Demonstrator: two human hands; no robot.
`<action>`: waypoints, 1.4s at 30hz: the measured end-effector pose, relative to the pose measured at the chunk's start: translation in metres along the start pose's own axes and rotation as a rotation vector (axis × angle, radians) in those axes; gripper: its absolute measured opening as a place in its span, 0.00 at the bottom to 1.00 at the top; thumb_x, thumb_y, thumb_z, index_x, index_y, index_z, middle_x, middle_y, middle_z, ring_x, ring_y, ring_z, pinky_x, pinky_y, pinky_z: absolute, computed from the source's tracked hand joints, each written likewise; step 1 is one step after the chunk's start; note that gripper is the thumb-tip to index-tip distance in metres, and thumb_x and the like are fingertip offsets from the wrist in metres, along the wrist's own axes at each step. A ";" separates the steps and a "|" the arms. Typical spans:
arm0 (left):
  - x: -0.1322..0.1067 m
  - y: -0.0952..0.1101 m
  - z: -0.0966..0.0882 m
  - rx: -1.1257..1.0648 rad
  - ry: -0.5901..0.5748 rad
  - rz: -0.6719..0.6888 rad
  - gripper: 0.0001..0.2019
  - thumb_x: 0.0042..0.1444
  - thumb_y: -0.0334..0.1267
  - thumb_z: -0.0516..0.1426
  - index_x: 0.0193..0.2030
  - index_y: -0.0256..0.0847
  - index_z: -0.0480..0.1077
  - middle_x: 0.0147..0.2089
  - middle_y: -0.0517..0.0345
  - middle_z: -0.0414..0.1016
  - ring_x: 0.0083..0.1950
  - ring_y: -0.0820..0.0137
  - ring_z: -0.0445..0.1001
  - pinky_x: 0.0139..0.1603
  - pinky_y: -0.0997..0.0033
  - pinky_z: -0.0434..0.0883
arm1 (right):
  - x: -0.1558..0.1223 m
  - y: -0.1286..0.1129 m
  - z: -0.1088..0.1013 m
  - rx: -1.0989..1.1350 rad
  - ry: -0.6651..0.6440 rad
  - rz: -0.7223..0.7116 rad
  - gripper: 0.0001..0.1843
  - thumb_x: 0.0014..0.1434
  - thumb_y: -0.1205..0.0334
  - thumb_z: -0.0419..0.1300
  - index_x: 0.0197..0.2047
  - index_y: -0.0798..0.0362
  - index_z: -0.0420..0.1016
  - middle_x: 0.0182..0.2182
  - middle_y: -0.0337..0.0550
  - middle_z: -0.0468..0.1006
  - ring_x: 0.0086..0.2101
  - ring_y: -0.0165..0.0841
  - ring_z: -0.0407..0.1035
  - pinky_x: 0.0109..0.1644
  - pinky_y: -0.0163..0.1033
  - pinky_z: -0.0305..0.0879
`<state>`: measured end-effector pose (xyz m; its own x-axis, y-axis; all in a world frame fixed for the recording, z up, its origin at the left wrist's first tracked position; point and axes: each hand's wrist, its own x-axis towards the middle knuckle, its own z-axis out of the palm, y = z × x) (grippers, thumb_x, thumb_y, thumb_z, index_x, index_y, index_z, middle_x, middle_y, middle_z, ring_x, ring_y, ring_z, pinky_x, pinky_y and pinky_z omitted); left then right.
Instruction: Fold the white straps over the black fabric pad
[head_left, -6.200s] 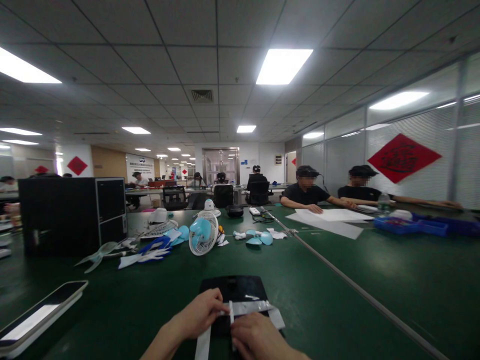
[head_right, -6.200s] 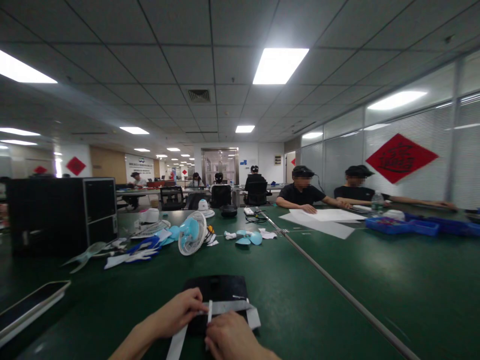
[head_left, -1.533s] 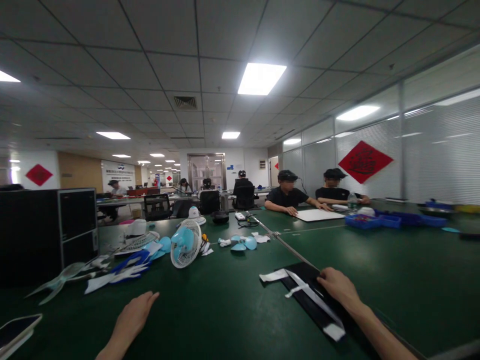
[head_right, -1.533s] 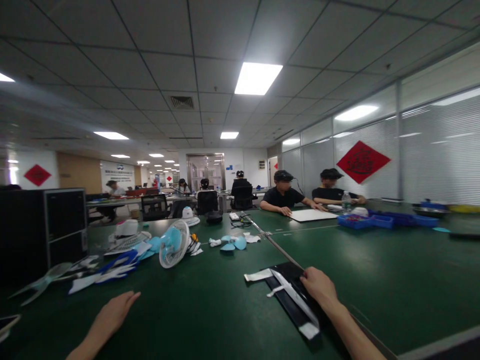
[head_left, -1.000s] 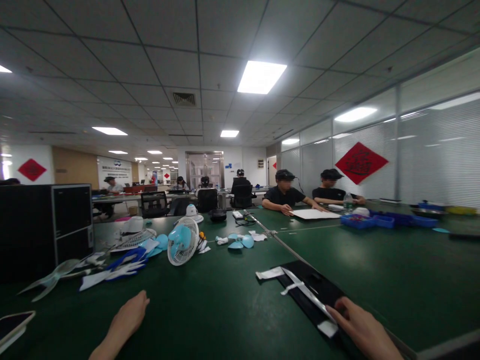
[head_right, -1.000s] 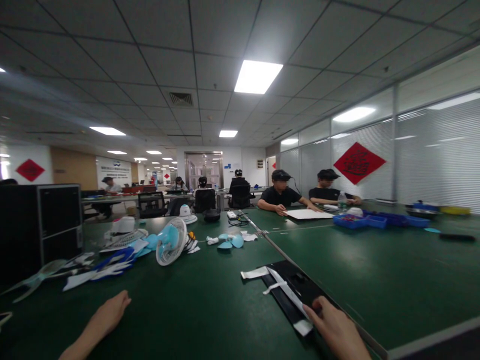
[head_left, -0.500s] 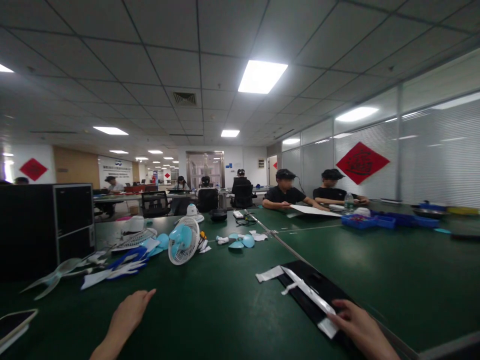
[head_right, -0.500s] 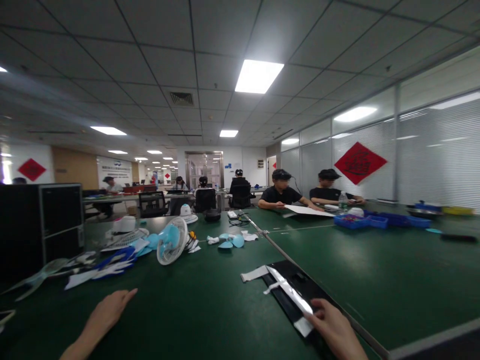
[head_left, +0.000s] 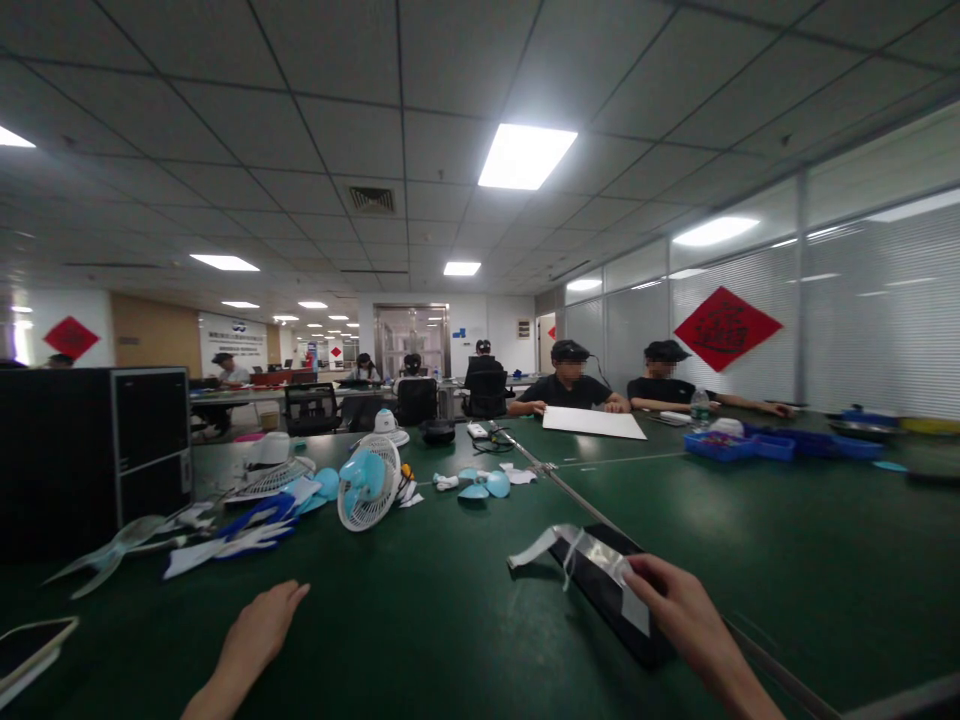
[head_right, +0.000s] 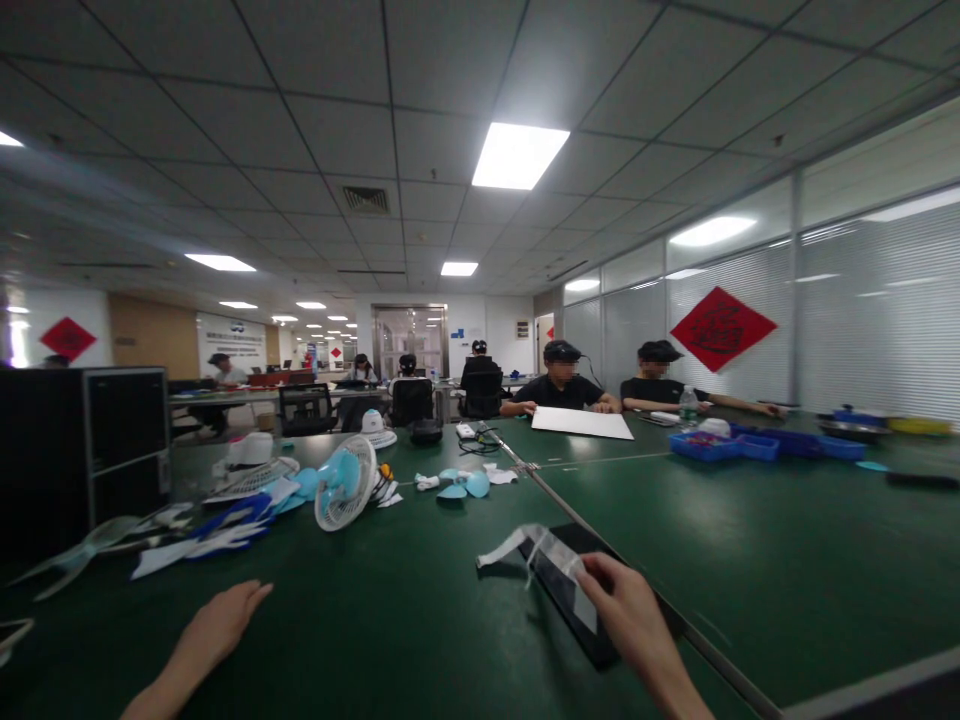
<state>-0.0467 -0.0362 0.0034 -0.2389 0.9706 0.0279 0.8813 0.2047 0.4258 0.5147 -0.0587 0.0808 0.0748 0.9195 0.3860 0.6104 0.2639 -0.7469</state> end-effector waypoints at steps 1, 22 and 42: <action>-0.002 0.002 -0.002 -0.017 -0.008 0.005 0.24 0.63 0.51 0.36 0.41 0.42 0.69 0.46 0.48 0.77 0.48 0.58 0.75 0.48 0.60 0.69 | 0.004 -0.005 0.002 -0.003 0.020 -0.022 0.23 0.52 0.46 0.52 0.38 0.54 0.79 0.36 0.50 0.82 0.35 0.42 0.74 0.37 0.39 0.68; -0.005 0.004 -0.002 -0.025 -0.056 0.015 0.24 0.63 0.52 0.37 0.38 0.41 0.70 0.43 0.46 0.78 0.42 0.60 0.77 0.43 0.62 0.70 | 0.126 0.008 0.133 -0.791 -0.093 -0.211 0.16 0.60 0.76 0.47 0.37 0.58 0.75 0.41 0.55 0.76 0.40 0.40 0.74 0.40 0.38 0.64; -0.005 0.007 0.000 0.108 -0.001 0.011 0.12 0.63 0.40 0.44 0.36 0.41 0.66 0.42 0.49 0.76 0.41 0.64 0.75 0.39 0.67 0.67 | 0.090 0.072 0.023 -0.802 -0.027 0.103 0.12 0.59 0.60 0.53 0.40 0.57 0.74 0.41 0.55 0.76 0.43 0.43 0.72 0.41 0.40 0.64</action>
<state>-0.0394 -0.0400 0.0056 -0.2285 0.9730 0.0314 0.9226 0.2061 0.3260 0.5469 0.0498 0.0492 0.1483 0.9372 0.3158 0.9822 -0.1022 -0.1577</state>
